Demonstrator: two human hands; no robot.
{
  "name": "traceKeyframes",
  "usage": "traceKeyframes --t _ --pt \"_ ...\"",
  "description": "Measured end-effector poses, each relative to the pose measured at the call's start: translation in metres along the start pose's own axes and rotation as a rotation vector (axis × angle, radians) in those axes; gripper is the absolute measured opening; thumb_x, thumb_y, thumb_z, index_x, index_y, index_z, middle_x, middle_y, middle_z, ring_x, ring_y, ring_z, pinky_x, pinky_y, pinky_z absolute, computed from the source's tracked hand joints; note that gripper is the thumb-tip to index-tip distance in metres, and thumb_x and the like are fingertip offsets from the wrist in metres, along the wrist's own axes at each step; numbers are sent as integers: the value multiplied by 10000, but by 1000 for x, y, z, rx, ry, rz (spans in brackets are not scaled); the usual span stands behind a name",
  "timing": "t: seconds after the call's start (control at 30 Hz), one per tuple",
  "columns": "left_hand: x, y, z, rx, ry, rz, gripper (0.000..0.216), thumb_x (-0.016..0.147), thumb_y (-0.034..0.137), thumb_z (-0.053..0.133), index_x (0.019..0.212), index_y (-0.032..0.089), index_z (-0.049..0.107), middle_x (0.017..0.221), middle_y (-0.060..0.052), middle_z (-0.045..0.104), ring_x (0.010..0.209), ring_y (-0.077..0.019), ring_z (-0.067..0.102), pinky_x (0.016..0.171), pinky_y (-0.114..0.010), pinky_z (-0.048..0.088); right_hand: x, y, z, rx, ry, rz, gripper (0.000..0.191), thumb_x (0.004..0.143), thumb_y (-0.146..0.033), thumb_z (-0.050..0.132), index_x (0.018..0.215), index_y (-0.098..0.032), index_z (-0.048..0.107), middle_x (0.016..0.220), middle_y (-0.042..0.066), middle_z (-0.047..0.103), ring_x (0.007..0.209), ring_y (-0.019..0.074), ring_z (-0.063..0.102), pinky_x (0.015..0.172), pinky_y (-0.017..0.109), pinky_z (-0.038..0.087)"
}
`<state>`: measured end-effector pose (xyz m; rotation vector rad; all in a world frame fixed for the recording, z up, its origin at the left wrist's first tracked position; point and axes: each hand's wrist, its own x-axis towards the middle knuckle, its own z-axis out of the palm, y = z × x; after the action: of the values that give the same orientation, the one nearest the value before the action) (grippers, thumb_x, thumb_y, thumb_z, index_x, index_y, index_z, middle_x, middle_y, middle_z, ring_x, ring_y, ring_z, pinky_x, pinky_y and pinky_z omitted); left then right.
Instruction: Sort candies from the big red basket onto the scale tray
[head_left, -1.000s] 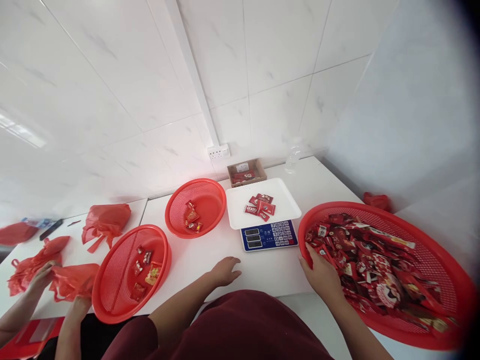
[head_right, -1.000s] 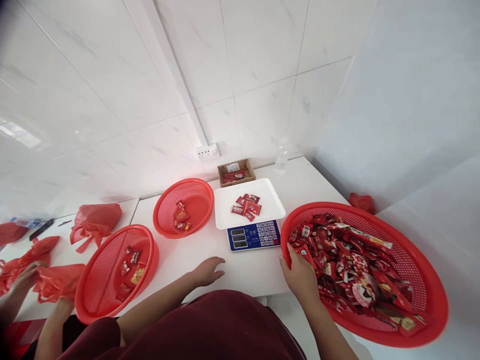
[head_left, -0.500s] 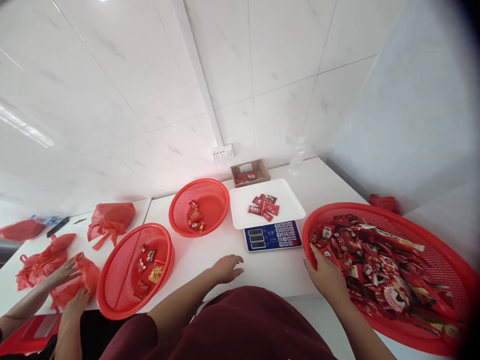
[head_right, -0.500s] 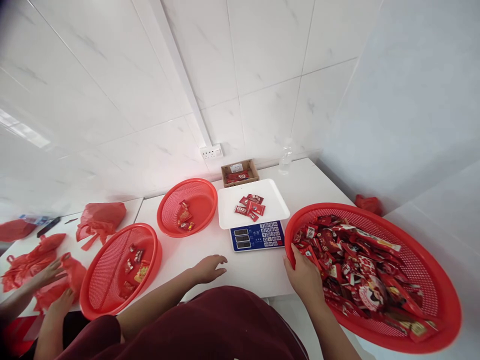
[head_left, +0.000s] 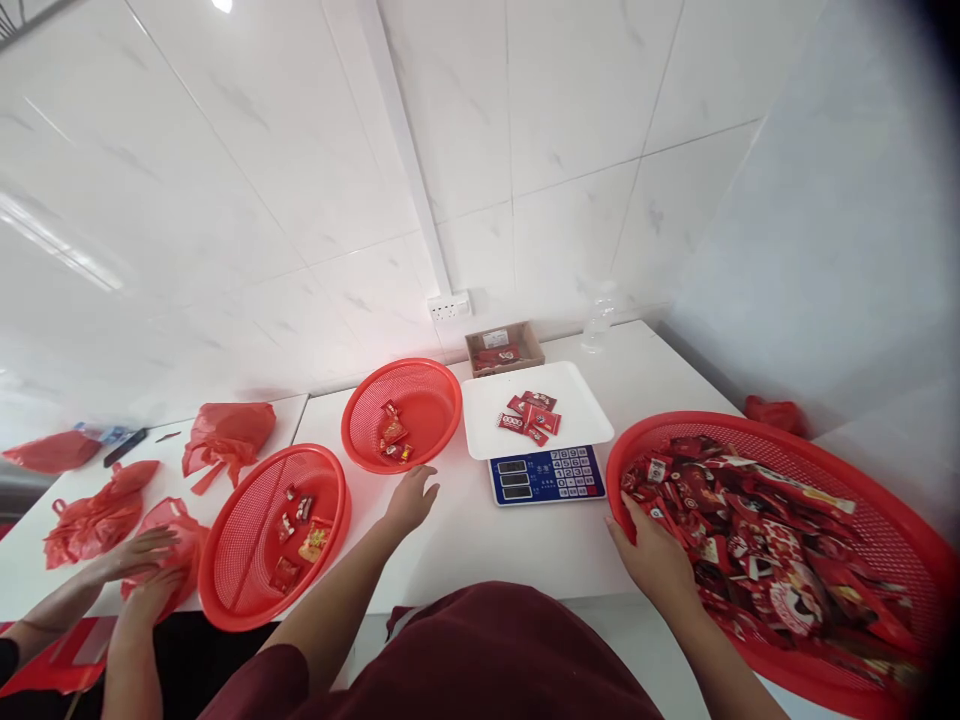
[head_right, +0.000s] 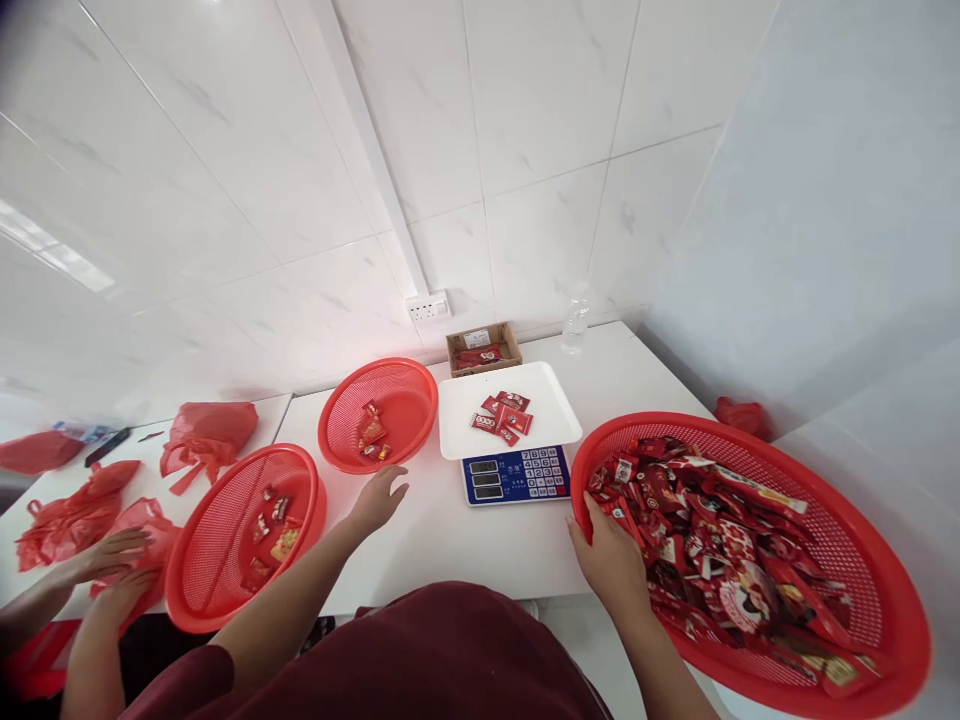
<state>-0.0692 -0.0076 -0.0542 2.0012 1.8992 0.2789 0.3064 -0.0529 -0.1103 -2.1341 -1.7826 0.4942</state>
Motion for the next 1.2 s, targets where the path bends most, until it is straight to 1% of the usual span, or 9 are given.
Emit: traceKeyframes --t 0.13,0.27,0.4,0.57,0.7,0.87,1.1,1.17,1.2 --pt "3 0 2 1 19 32 246 864 229 483 1084 219 592 1139 -53 625 1056 -204 589 924 -360 475 0 0 1 20 25 3 557 861 -446 350 1285 -123 512 1143 154 677 1035 285 631 869 444 478" --pt "12 -2 4 31 125 55 301 851 209 498 1144 204 570 1172 -83 595 1110 -234 549 947 -400 453 0 0 1 28 17 7 567 864 -451 339 1288 -114 509 1146 161 674 1042 286 628 878 446 476" --pt "20 -16 6 55 163 26 312 834 180 518 1141 179 574 1185 -108 577 1145 -249 519 977 -417 425 1 1 1 22 8 6 579 863 -448 329 1292 -99 502 1169 167 662 1062 285 621 884 440 476" --pt "30 -32 6 67 166 -6 340 840 186 508 1177 179 554 1215 -112 563 1148 -245 517 965 -408 430 1 0 0 11 13 27 560 852 -458 349 1269 -132 532 1100 149 696 1005 281 645 849 431 495" --pt "37 -42 -3 75 184 -73 315 865 268 495 1157 169 562 1201 -119 571 1148 -260 507 974 -419 415 0 -1 -2 9 7 26 563 857 -471 338 1273 -141 527 1115 142 690 1009 278 643 846 430 495" --pt "37 -52 -17 89 176 -154 310 900 361 436 1079 179 611 1148 -118 595 1117 -259 523 972 -405 415 -1 -3 -4 -6 -35 22 588 870 -455 315 1308 -100 483 1151 164 670 1058 276 626 888 422 471" --pt "38 -64 -35 130 114 -250 367 916 422 361 855 193 642 898 -100 634 913 -241 607 817 -364 492 -1 -5 -6 12 -30 25 583 868 -451 320 1310 -104 479 1148 170 670 1060 271 624 893 416 459" --pt "38 -67 -39 149 92 -288 371 911 427 365 815 188 631 874 -104 637 900 -249 616 796 -376 497 0 -4 -4 25 -19 20 571 866 -449 326 1298 -113 489 1148 168 671 1054 273 626 885 422 460" --pt "38 -69 -40 161 88 -311 360 905 430 378 828 183 629 903 -114 641 934 -268 612 808 -405 492 0 -3 -4 26 -15 22 571 865 -450 326 1296 -113 490 1148 167 671 1054 274 626 885 424 459"
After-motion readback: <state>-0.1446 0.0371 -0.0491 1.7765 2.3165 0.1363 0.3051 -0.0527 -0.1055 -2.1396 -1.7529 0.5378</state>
